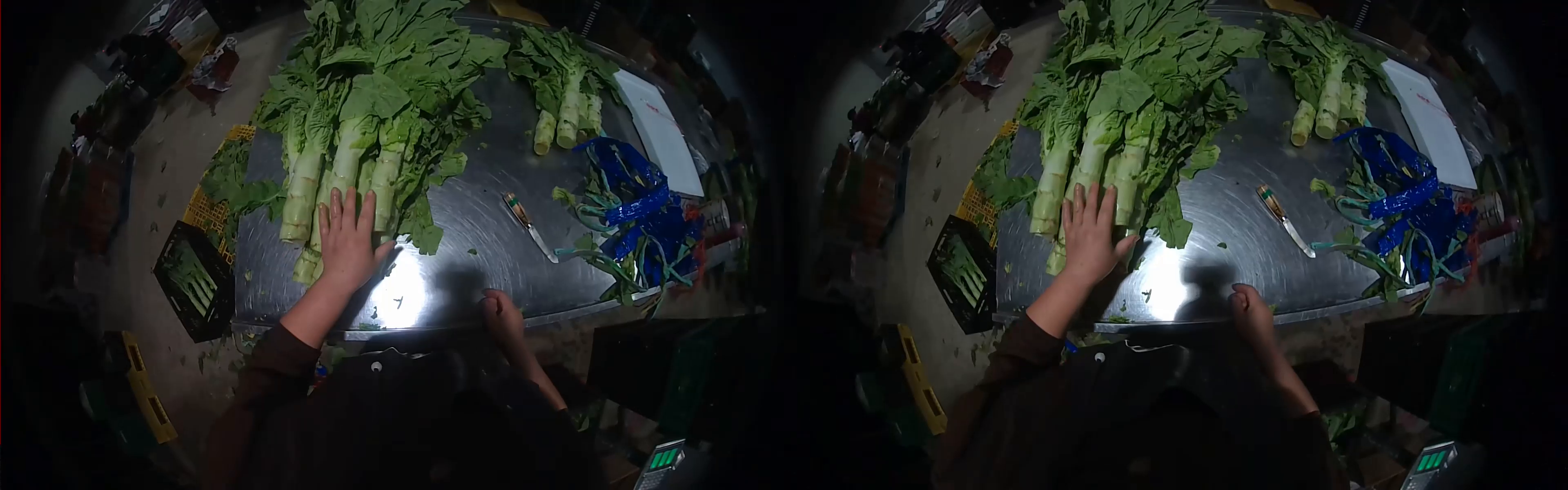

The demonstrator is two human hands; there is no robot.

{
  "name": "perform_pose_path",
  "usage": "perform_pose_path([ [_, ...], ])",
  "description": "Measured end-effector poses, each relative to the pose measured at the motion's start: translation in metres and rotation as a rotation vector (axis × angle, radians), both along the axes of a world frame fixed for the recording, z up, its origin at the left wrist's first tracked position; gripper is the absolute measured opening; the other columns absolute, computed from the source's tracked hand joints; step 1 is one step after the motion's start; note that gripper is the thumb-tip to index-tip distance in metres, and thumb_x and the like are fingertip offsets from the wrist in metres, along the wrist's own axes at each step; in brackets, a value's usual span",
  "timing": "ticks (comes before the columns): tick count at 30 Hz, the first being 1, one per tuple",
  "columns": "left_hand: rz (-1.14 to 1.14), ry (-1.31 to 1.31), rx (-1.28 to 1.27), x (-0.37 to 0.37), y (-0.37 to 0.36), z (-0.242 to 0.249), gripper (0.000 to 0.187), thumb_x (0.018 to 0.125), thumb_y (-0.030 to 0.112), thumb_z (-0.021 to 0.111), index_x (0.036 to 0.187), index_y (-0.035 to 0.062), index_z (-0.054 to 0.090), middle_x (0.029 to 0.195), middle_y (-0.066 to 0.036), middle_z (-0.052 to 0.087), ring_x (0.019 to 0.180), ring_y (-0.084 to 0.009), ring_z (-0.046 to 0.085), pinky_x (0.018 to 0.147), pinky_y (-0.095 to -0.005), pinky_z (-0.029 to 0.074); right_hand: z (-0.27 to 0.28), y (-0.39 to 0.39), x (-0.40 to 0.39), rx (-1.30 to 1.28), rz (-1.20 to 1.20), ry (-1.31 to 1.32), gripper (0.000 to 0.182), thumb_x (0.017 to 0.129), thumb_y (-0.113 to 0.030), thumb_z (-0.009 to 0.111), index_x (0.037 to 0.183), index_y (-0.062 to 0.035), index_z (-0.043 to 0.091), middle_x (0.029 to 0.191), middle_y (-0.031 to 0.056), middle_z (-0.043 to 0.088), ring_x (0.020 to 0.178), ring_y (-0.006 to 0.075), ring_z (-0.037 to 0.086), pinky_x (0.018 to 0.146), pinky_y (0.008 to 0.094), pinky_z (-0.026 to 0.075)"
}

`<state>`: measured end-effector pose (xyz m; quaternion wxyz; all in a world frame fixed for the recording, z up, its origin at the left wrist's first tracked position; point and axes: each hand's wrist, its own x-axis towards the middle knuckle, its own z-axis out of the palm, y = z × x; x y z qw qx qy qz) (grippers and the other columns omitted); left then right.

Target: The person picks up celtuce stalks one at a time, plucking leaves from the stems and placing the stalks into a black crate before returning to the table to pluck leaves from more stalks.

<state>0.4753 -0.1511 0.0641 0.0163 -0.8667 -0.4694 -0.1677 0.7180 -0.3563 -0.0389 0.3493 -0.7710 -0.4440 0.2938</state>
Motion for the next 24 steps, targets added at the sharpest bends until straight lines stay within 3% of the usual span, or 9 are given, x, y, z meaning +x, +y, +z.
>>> perform_pose_path([
  [5, -0.030, 0.094, 0.168, 0.014, 0.020, -0.016, 0.089, 0.064, 0.029, 0.078, 0.139, 0.0070, 0.035, 0.131, -0.018, 0.047, 0.129, -0.0390, 0.035, 0.108, -0.0541, 0.019, -0.007, 0.003, 0.000, -0.004, 0.057, -0.163, 0.025, 0.087, -0.023, 0.057, 0.107, -0.0090, 0.061, 0.087, 0.0155, 0.065, 0.080, 0.0322, 0.064, 0.071, 0.0369, 0.050],
  [8, -0.119, -0.027, -0.013, 0.015, 0.015, 0.025, 0.080, 0.071, 0.024, 0.073, 0.139, 0.0065, 0.034, 0.125, -0.019, 0.052, 0.121, -0.0365, 0.046, 0.104, -0.0517, 0.028, -0.006, 0.005, -0.003, -0.028, 0.077, -0.170, 0.025, 0.088, -0.025, 0.057, 0.107, -0.0095, 0.061, 0.090, 0.0155, 0.065, 0.083, 0.0328, 0.064, 0.072, 0.0375, 0.051],
  [10, 0.139, -0.590, -0.443, 0.025, 0.023, 0.056, 0.071, 0.076, 0.022, 0.066, 0.137, 0.0030, 0.035, 0.124, -0.020, 0.052, 0.109, -0.0321, 0.055, 0.092, -0.0420, 0.044, -0.005, 0.008, -0.005, -0.072, 0.056, -0.108, 0.026, 0.088, -0.026, 0.056, 0.107, -0.0096, 0.061, 0.092, 0.0159, 0.065, 0.085, 0.0325, 0.064, 0.073, 0.0379, 0.051],
  [11, 0.078, -0.953, -0.533, 0.022, 0.039, 0.046, 0.068, 0.081, 0.024, 0.062, 0.138, 0.0015, 0.033, 0.117, -0.020, 0.057, 0.097, -0.0297, 0.061, 0.079, -0.0325, 0.050, -0.006, 0.012, -0.004, -0.019, 0.038, 0.061, 0.026, 0.089, -0.026, 0.056, 0.107, -0.0086, 0.061, 0.093, 0.0168, 0.065, 0.085, 0.0325, 0.064, 0.074, 0.0379, 0.051],
  [13, 0.231, -1.518, -1.076, 0.019, 0.063, 0.050, 0.060, 0.082, 0.029, 0.063, 0.131, 0.0026, 0.041, 0.102, -0.017, 0.062, 0.080, -0.0263, 0.063, 0.072, -0.0282, 0.051, -0.008, 0.024, 0.000, 0.038, 0.009, 0.227, 0.027, 0.089, -0.026, 0.055, 0.108, -0.0076, 0.060, 0.094, 0.0177, 0.064, 0.086, 0.0325, 0.064, 0.074, 0.0378, 0.051],
  [14, 0.210, -1.427, -1.418, 0.007, 0.085, 0.026, 0.045, 0.084, 0.030, 0.064, 0.118, 0.0065, 0.049, 0.089, -0.014, 0.064, 0.069, -0.0222, 0.061, 0.060, -0.0271, 0.052, -0.011, 0.030, 0.001, -0.003, 0.044, 0.225, 0.027, 0.090, -0.026, 0.054, 0.108, -0.0063, 0.059, 0.094, 0.0186, 0.064, 0.086, 0.0325, 0.063, 0.074, 0.0371, 0.051],
  [17, 0.193, -1.507, -1.737, 0.032, 0.060, 0.042, 0.032, 0.085, 0.031, 0.064, 0.106, 0.0105, 0.051, 0.084, -0.010, 0.063, 0.064, -0.0175, 0.058, 0.053, -0.0257, 0.051, -0.008, 0.048, 0.005, 0.100, 0.029, 0.108, 0.026, 0.090, -0.022, 0.053, 0.109, -0.0049, 0.058, 0.092, 0.0192, 0.064, 0.085, 0.0325, 0.063, 0.073, 0.0367, 0.051],
  [21, 0.087, -1.443, -1.837, 0.034, 0.071, 0.026, 0.023, 0.085, 0.021, 0.065, 0.099, 0.0071, 0.052, 0.083, -0.009, 0.062, 0.064, -0.0155, 0.059, 0.053, -0.0271, 0.053, 0.025, 0.069, 0.037, 0.258, -0.093, -0.369, 0.027, 0.084, -0.017, 0.056, 0.109, -0.0066, 0.056, 0.095, 0.0153, 0.061, 0.087, 0.0325, 0.060, 0.073, 0.0430, 0.050],
  [24, 0.016, -1.581, -1.871, 0.041, 0.037, 0.059, 0.031, 0.087, 0.020, 0.060, 0.110, 0.0018, 0.053, 0.084, -0.007, 0.060, 0.069, -0.0134, 0.059, 0.059, -0.0230, 0.053, 0.020, 0.095, 0.079, 0.222, -0.165, -0.648, 0.027, 0.080, -0.018, 0.060, 0.105, -0.0058, 0.057, 0.100, 0.0153, 0.059, 0.093, 0.0337, 0.057, 0.076, 0.0436, 0.048],
])
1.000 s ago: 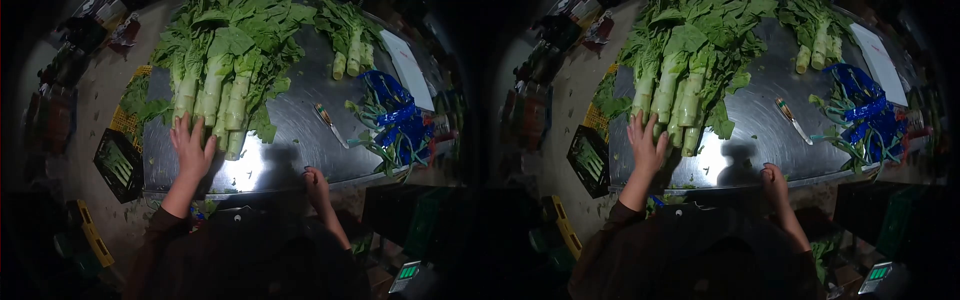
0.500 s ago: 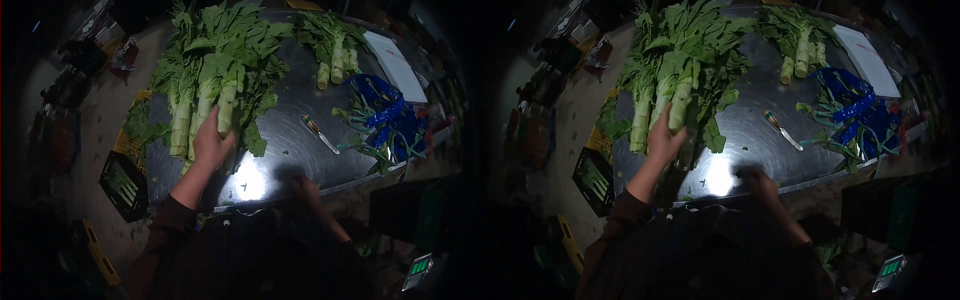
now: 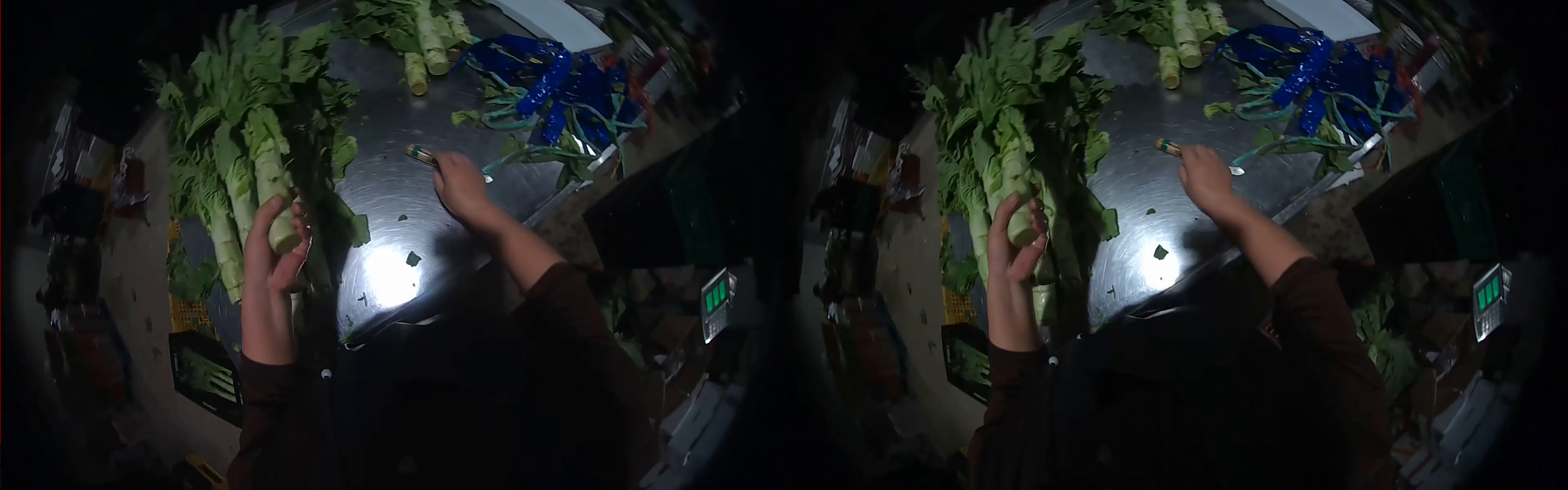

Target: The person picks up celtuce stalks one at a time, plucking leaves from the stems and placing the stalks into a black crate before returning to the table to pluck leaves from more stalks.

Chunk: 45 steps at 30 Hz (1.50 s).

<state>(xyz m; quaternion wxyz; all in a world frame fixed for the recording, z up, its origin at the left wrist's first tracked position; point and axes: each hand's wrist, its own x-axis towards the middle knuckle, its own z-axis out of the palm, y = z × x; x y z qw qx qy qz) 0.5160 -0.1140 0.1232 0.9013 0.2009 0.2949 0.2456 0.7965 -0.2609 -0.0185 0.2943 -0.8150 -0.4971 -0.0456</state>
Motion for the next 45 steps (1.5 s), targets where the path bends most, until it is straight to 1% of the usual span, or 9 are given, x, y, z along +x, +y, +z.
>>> perform_pose_path([
  [7, -0.198, -0.203, -0.038, -0.014, -0.070, 0.017, 0.055, 0.082, 0.023, 0.059, 0.128, 0.0024, 0.038, 0.083, -0.007, 0.055, 0.066, -0.0148, 0.056, 0.053, -0.0224, 0.046, -0.027, 0.041, 0.037, -0.186, 0.005, -0.301, 0.017, 0.073, -0.017, 0.060, 0.087, -0.0084, 0.060, 0.085, 0.0103, 0.062, 0.083, 0.0284, 0.060, 0.069, 0.0413, 0.049],
  [16, -0.452, 0.234, 0.392, 0.011, -0.083, 0.014, 0.063, 0.074, 0.011, 0.068, 0.128, 0.0016, 0.038, 0.078, -0.009, 0.056, 0.062, -0.0147, 0.056, 0.056, -0.0260, 0.047, 0.007, -0.018, 0.101, -0.340, 0.023, -0.349, 0.021, 0.071, -0.017, 0.062, 0.088, -0.0055, 0.060, 0.083, 0.0145, 0.061, 0.082, 0.0325, 0.060, 0.074, 0.0441, 0.049],
  [18, -0.438, 0.298, 0.513, 0.021, -0.083, 0.004, 0.064, 0.072, 0.009, 0.069, 0.128, 0.0020, 0.039, 0.084, -0.011, 0.058, 0.064, -0.0169, 0.057, 0.059, -0.0277, 0.049, 0.037, -0.032, 0.096, -0.394, -0.109, -0.193, 0.036, 0.080, -0.026, 0.063, 0.107, -0.0033, 0.059, 0.099, 0.0163, 0.061, 0.091, 0.0294, 0.060, 0.079, 0.0389, 0.049],
  [22, -0.287, 0.619, 1.207, 0.040, -0.085, -0.033, 0.067, 0.072, 0.015, 0.072, 0.128, 0.0007, 0.040, 0.096, -0.012, 0.059, 0.079, -0.0240, 0.062, 0.072, -0.0343, 0.051, 0.094, -0.017, 0.027, 0.200, 0.249, 1.473, 0.061, 0.092, -0.043, 0.053, 0.136, -0.0045, 0.035, 0.123, 0.0106, 0.052, 0.112, 0.0202, 0.052, 0.087, 0.0312, 0.046],
  [25, -0.245, 0.881, 1.367, 0.048, -0.097, -0.031, 0.071, 0.071, 0.018, 0.073, 0.130, 0.0008, 0.037, 0.105, -0.014, 0.058, 0.094, -0.0262, 0.061, 0.081, -0.0355, 0.049, 0.098, 0.017, -0.013, 0.554, 0.406, 1.775, 0.060, 0.093, -0.037, 0.054, 0.136, -0.0022, 0.031, 0.125, 0.0119, 0.050, 0.112, 0.0195, 0.051, 0.091, 0.0319, 0.044],
  [30, -0.022, 0.640, 1.537, 0.036, -0.093, -0.046, 0.072, 0.071, 0.019, 0.073, 0.129, 0.0004, 0.035, 0.099, -0.013, 0.059, 0.090, -0.0282, 0.061, 0.078, -0.0362, 0.050, 0.127, 0.052, -0.064, 0.801, 0.414, 1.546, 0.055, 0.092, -0.027, 0.059, 0.133, -0.0004, 0.035, 0.124, 0.0094, 0.050, 0.112, 0.0179, 0.049, 0.096, 0.0319, 0.041],
  [32, -0.469, 0.250, 0.532, 0.024, -0.084, -0.036, 0.071, 0.071, 0.018, 0.074, 0.127, -0.0006, 0.035, 0.095, -0.012, 0.059, 0.088, -0.0295, 0.061, 0.079, -0.0368, 0.049, 0.129, 0.056, -0.081, 0.840, 0.425, 1.574, 0.051, 0.091, -0.026, 0.060, 0.130, 0.0000, 0.039, 0.121, 0.0094, 0.052, 0.109, 0.0172, 0.051, 0.094, 0.0323, 0.042],
  [36, -0.158, 0.720, 1.169, 0.018, -0.095, -0.048, 0.062, 0.073, 0.021, 0.071, 0.125, 0.0021, 0.041, 0.099, -0.016, 0.062, 0.087, -0.0299, 0.063, 0.079, -0.0372, 0.049, 0.134, 0.076, -0.090, 0.674, 0.572, 1.595, 0.052, 0.088, -0.027, 0.064, 0.127, -0.0009, 0.042, 0.117, 0.0085, 0.053, 0.105, 0.0160, 0.051, 0.091, 0.0303, 0.041],
  [45, 0.208, 0.920, 1.163, 0.006, -0.100, -0.046, 0.060, 0.072, 0.019, 0.072, 0.123, 0.0018, 0.046, 0.101, -0.016, 0.062, 0.093, -0.0245, 0.060, 0.082, -0.0334, 0.046, 0.149, 0.106, -0.135, 0.772, 0.496, 1.694, 0.050, 0.096, -0.043, 0.046, 0.122, -0.0013, 0.049, 0.112, 0.0107, 0.058, 0.097, 0.0187, 0.058, 0.085, 0.0338, 0.048],
])
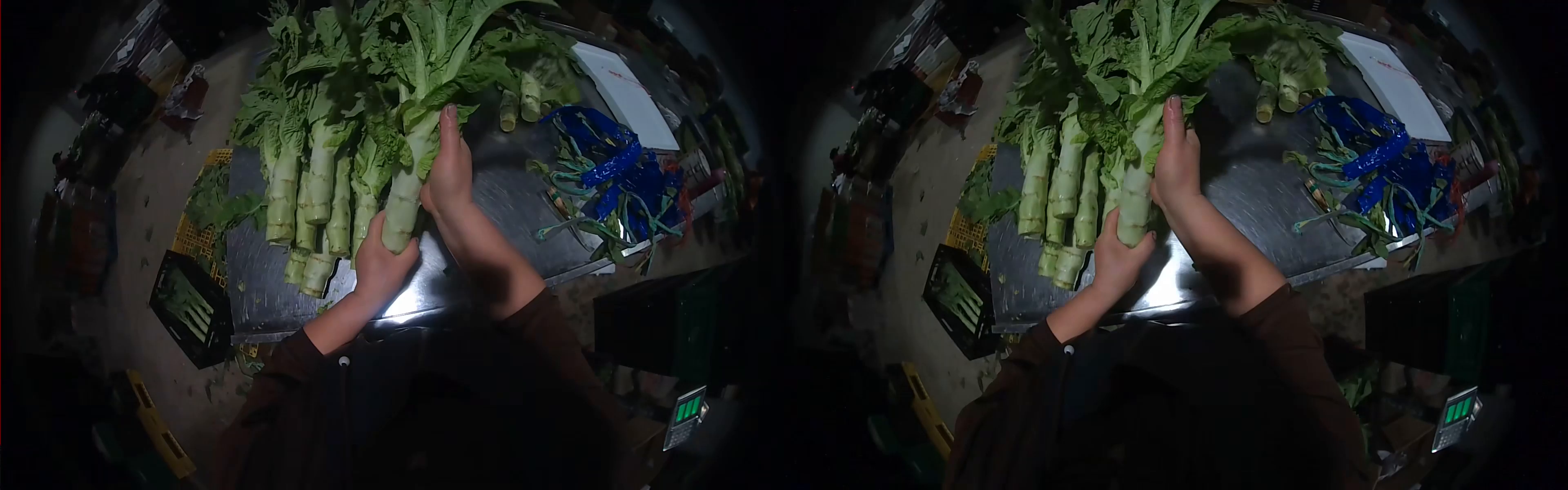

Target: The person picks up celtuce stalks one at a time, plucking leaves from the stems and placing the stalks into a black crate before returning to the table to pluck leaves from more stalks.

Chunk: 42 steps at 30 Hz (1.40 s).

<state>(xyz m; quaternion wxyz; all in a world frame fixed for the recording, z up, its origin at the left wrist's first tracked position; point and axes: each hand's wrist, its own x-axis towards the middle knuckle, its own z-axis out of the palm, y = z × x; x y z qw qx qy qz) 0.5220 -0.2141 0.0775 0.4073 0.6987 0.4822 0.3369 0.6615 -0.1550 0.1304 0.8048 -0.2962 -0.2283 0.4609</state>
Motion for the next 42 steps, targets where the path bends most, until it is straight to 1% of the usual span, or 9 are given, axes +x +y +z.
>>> perform_pose_path([
  [9, 0.106, -0.113, 0.005, -0.022, -0.010, -0.001, 0.049, 0.072, 0.018, 0.071, 0.113, 0.0012, 0.050, 0.096, -0.013, 0.061, 0.086, -0.0215, 0.058, 0.079, -0.0332, 0.046, 0.001, 0.018, -0.034, -0.022, 0.102, 0.204, 0.046, 0.098, -0.037, 0.040, 0.126, -0.0007, 0.047, 0.118, 0.0118, 0.056, 0.105, 0.0251, 0.057, 0.092, 0.0385, 0.046],
  [16, 0.196, -0.202, 0.086, -0.053, -0.009, 0.000, 0.047, 0.074, 0.015, 0.070, 0.113, 0.0015, 0.047, 0.091, -0.010, 0.059, 0.081, -0.0204, 0.059, 0.074, -0.0323, 0.047, -0.011, 0.038, -0.080, -0.218, 0.238, 0.519, 0.039, 0.097, -0.035, 0.044, 0.111, 0.0003, 0.054, 0.105, 0.0107, 0.060, 0.090, 0.0243, 0.059, 0.078, 0.0380, 0.050],
  [18, 0.028, -0.658, -0.343, -0.062, -0.010, 0.007, 0.047, 0.075, 0.013, 0.068, 0.115, 0.0038, 0.044, 0.081, -0.007, 0.057, 0.069, -0.0165, 0.058, 0.065, -0.0313, 0.049, -0.019, 0.044, -0.086, -0.226, 0.261, 0.542, 0.036, 0.097, -0.035, 0.044, 0.105, -0.0014, 0.055, 0.097, 0.0101, 0.061, 0.083, 0.0233, 0.059, 0.072, 0.0380, 0.051],
  [20, -0.033, -0.782, -0.419, -0.078, -0.005, 0.010, 0.048, 0.077, 0.011, 0.066, 0.117, 0.0055, 0.041, 0.079, -0.007, 0.057, 0.065, -0.0150, 0.057, 0.060, -0.0292, 0.049, -0.040, 0.054, -0.081, -0.093, 0.511, 0.492, 0.026, 0.098, -0.030, 0.044, 0.094, -0.0063, 0.053, 0.079, 0.0060, 0.057, 0.068, 0.0168, 0.055, 0.061, 0.0306, 0.048],
  [23, -0.342, -1.054, -0.702, -0.121, 0.007, 0.028, 0.050, 0.076, 0.017, 0.064, 0.118, 0.0062, 0.040, 0.079, -0.009, 0.057, 0.064, -0.0178, 0.056, 0.059, -0.0295, 0.049, -0.010, 0.047, -0.101, -0.229, 0.458, 0.476, 0.029, 0.095, -0.034, 0.049, 0.080, -0.0090, 0.048, 0.062, 0.0030, 0.045, 0.054, 0.0161, 0.044, 0.050, 0.0316, 0.039],
  [31, -0.687, -1.226, -0.951, -0.161, 0.023, 0.016, 0.054, 0.074, 0.021, 0.065, 0.119, 0.0086, 0.039, 0.077, -0.009, 0.053, 0.061, -0.0178, 0.053, 0.056, -0.0285, 0.046, -0.023, 0.054, -0.121, -0.366, 0.424, 0.388, 0.042, 0.086, -0.048, 0.061, 0.091, -0.0068, 0.052, 0.074, 0.0083, 0.053, 0.060, 0.0173, 0.050, 0.054, 0.0298, 0.045],
  [36, -0.894, -1.311, -1.084, -0.164, 0.035, 0.008, 0.054, 0.074, 0.022, 0.065, 0.119, 0.0083, 0.038, 0.075, -0.009, 0.051, 0.059, -0.0178, 0.050, 0.052, -0.0286, 0.043, 0.023, 0.033, -0.145, -0.208, 0.615, 0.482, 0.086, 0.072, -0.073, 0.056, 0.125, -0.0065, 0.049, 0.113, 0.0221, 0.052, 0.091, 0.0349, 0.057, 0.078, 0.0464, 0.051],
  [40, -1.070, -1.402, -1.161, -0.160, 0.041, -0.002, 0.054, 0.075, 0.022, 0.065, 0.118, 0.0062, 0.038, 0.072, -0.009, 0.049, 0.056, -0.0181, 0.048, 0.049, -0.0285, 0.041, 0.026, 0.049, -0.135, -0.190, 0.717, 0.577, 0.091, 0.067, -0.080, 0.053, 0.120, -0.0059, 0.052, 0.109, 0.0168, 0.057, 0.096, 0.0328, 0.057, 0.084, 0.0478, 0.049],
  [42, -1.176, -1.424, -1.197, -0.161, 0.048, -0.009, 0.054, 0.075, 0.022, 0.064, 0.119, 0.0050, 0.039, 0.074, -0.010, 0.051, 0.058, -0.0191, 0.052, 0.051, -0.0293, 0.044, 0.025, 0.055, -0.132, -0.202, 0.806, 0.498, 0.084, 0.069, -0.079, 0.052, 0.110, -0.0061, 0.056, 0.097, 0.0150, 0.060, 0.083, 0.0304, 0.060, 0.074, 0.0465, 0.052],
])
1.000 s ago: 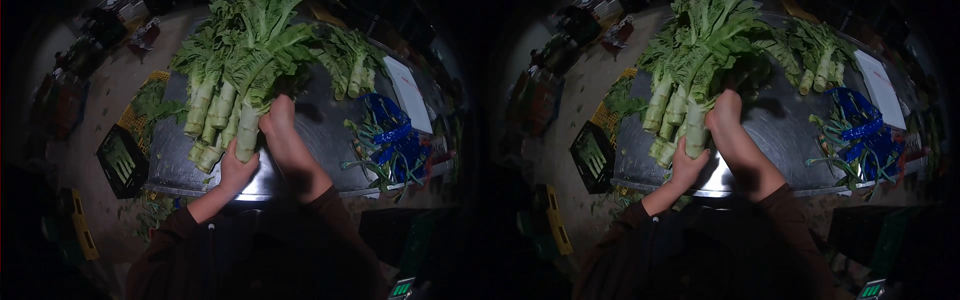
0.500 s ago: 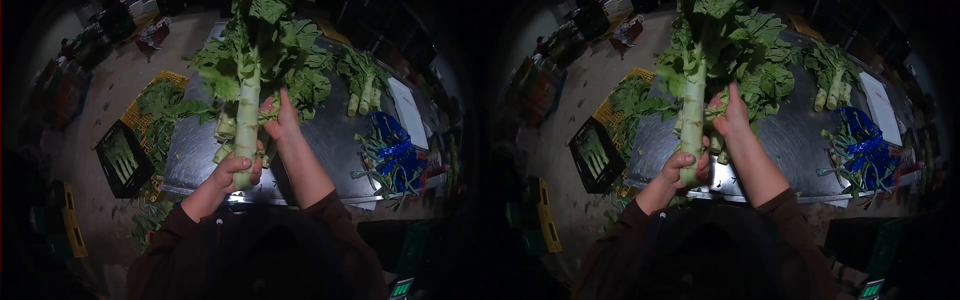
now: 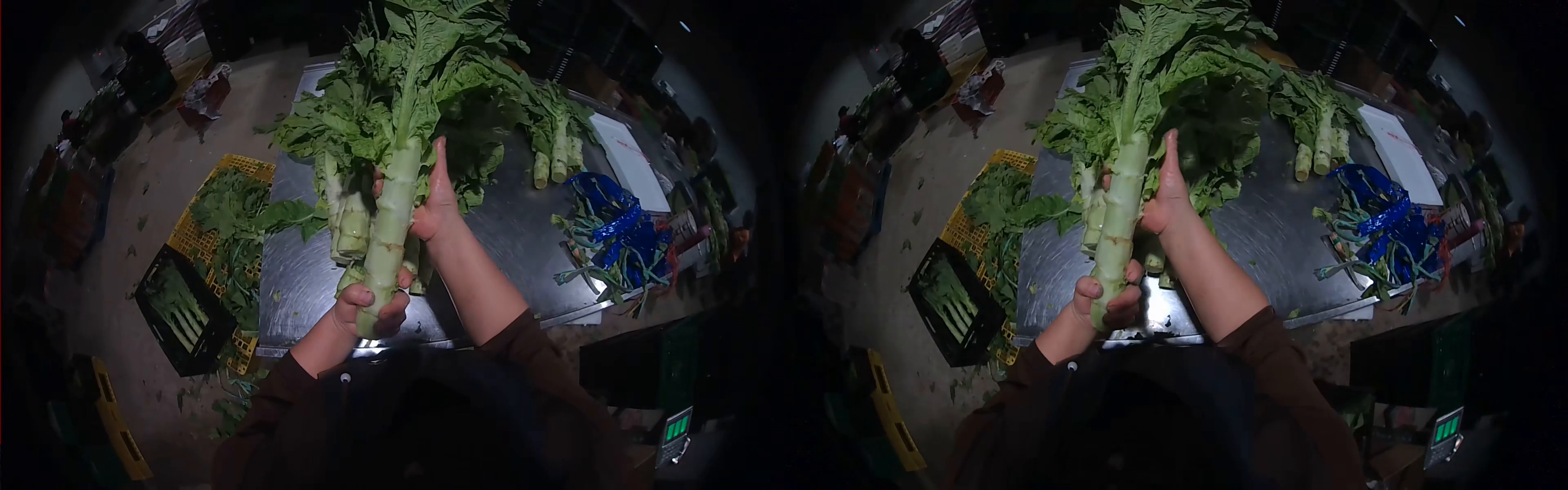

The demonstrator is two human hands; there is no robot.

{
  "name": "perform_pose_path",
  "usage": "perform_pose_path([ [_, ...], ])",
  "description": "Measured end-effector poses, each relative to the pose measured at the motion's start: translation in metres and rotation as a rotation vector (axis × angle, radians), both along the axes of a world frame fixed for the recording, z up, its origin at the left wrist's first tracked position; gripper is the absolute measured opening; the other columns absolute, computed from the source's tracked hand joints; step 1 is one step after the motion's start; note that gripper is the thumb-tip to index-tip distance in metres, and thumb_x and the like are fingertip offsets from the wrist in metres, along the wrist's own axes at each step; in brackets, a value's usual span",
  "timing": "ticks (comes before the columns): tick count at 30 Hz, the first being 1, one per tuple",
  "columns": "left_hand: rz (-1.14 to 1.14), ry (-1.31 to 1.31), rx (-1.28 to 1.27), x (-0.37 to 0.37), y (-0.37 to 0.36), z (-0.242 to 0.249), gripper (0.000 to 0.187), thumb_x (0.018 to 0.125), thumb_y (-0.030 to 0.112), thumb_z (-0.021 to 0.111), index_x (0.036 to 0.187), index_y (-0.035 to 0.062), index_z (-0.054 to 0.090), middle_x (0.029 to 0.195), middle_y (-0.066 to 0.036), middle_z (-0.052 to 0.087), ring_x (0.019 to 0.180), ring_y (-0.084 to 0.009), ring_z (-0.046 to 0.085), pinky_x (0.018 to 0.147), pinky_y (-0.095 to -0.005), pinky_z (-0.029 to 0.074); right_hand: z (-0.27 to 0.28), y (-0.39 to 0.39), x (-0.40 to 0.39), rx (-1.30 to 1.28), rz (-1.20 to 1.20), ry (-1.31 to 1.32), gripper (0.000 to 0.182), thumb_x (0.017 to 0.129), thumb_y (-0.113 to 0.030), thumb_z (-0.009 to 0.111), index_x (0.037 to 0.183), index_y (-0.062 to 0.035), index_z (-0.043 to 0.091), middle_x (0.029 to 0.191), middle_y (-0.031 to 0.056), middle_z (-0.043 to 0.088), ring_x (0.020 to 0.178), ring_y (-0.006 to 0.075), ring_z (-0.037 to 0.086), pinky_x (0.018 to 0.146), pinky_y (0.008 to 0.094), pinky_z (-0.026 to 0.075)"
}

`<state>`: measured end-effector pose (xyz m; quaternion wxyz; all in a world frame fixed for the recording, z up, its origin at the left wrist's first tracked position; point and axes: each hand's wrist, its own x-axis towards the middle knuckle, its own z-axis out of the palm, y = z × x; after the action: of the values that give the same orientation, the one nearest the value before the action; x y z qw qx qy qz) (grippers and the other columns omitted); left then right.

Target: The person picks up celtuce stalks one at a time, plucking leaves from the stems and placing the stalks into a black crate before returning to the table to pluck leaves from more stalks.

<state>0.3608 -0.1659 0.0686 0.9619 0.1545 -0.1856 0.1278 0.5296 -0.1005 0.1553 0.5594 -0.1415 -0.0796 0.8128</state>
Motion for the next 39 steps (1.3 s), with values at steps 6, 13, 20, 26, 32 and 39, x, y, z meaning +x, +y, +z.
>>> perform_pose_path([
  [6, 0.489, 0.782, 0.396, -0.018, 0.008, 0.021, 0.070, 0.074, 0.019, 0.070, 0.132, 0.0032, 0.034, 0.099, -0.014, 0.059, 0.086, -0.0207, 0.061, 0.074, -0.0320, 0.051, -0.001, 0.001, -0.003, -0.081, -0.390, -0.353, 0.051, 0.090, -0.054, 0.045, 0.103, -0.0064, 0.056, 0.086, 0.0119, 0.060, 0.070, 0.0250, 0.060, 0.062, 0.0386, 0.053],
  [13, 1.032, 1.411, 1.059, -0.010, -0.013, 0.033, 0.073, 0.069, 0.023, 0.076, 0.129, 0.0030, 0.039, 0.103, -0.013, 0.061, 0.094, -0.0226, 0.060, 0.084, -0.0338, 0.046, -0.003, 0.006, -0.007, -0.196, -0.378, -0.261, 0.052, 0.093, -0.050, 0.038, 0.114, -0.0051, 0.054, 0.099, 0.0166, 0.061, 0.085, 0.0313, 0.061, 0.078, 0.0485, 0.051],
  [20, 0.669, 1.019, 0.527, -0.019, -0.007, 0.024, 0.054, 0.073, 0.006, 0.067, 0.122, 0.0032, 0.044, 0.088, -0.006, 0.057, 0.071, -0.0157, 0.059, 0.064, -0.0301, 0.051, -0.029, 0.019, 0.010, 0.178, -0.091, -0.010, 0.048, 0.093, -0.044, 0.038, 0.117, -0.0052, 0.054, 0.105, 0.0180, 0.060, 0.089, 0.0347, 0.060, 0.081, 0.0498, 0.050],
  [26, 0.664, 0.977, 0.449, -0.017, -0.009, 0.021, 0.050, 0.074, 0.003, 0.066, 0.120, 0.0041, 0.044, 0.083, -0.005, 0.056, 0.065, -0.0147, 0.058, 0.058, -0.0292, 0.050, -0.018, 0.024, 0.003, -0.029, -0.216, -0.208, 0.045, 0.093, -0.037, 0.040, 0.113, -0.0008, 0.057, 0.105, 0.0169, 0.062, 0.093, 0.0316, 0.061, 0.086, 0.0458, 0.049],
  [32, 0.752, 0.982, 0.395, -0.006, -0.013, 0.019, 0.044, 0.074, 0.006, 0.066, 0.113, 0.0028, 0.046, 0.082, -0.005, 0.058, 0.063, -0.0142, 0.058, 0.057, -0.0279, 0.050, -0.020, 0.027, 0.003, -0.129, -0.225, -0.216, 0.042, 0.091, -0.036, 0.044, 0.110, -0.0008, 0.058, 0.099, 0.0155, 0.064, 0.088, 0.0297, 0.062, 0.084, 0.0458, 0.051],
  [39, 1.026, 1.020, 0.317, 0.022, -0.012, 0.009, 0.042, 0.074, 0.004, 0.064, 0.113, 0.0038, 0.047, 0.084, -0.005, 0.058, 0.063, -0.0143, 0.057, 0.058, -0.0277, 0.049, -0.037, 0.044, -0.008, -0.233, -0.575, 0.001, 0.024, 0.091, -0.024, 0.049, 0.089, -0.0008, 0.055, 0.077, 0.0110, 0.057, 0.062, 0.0237, 0.054, 0.056, 0.0357, 0.049],
])
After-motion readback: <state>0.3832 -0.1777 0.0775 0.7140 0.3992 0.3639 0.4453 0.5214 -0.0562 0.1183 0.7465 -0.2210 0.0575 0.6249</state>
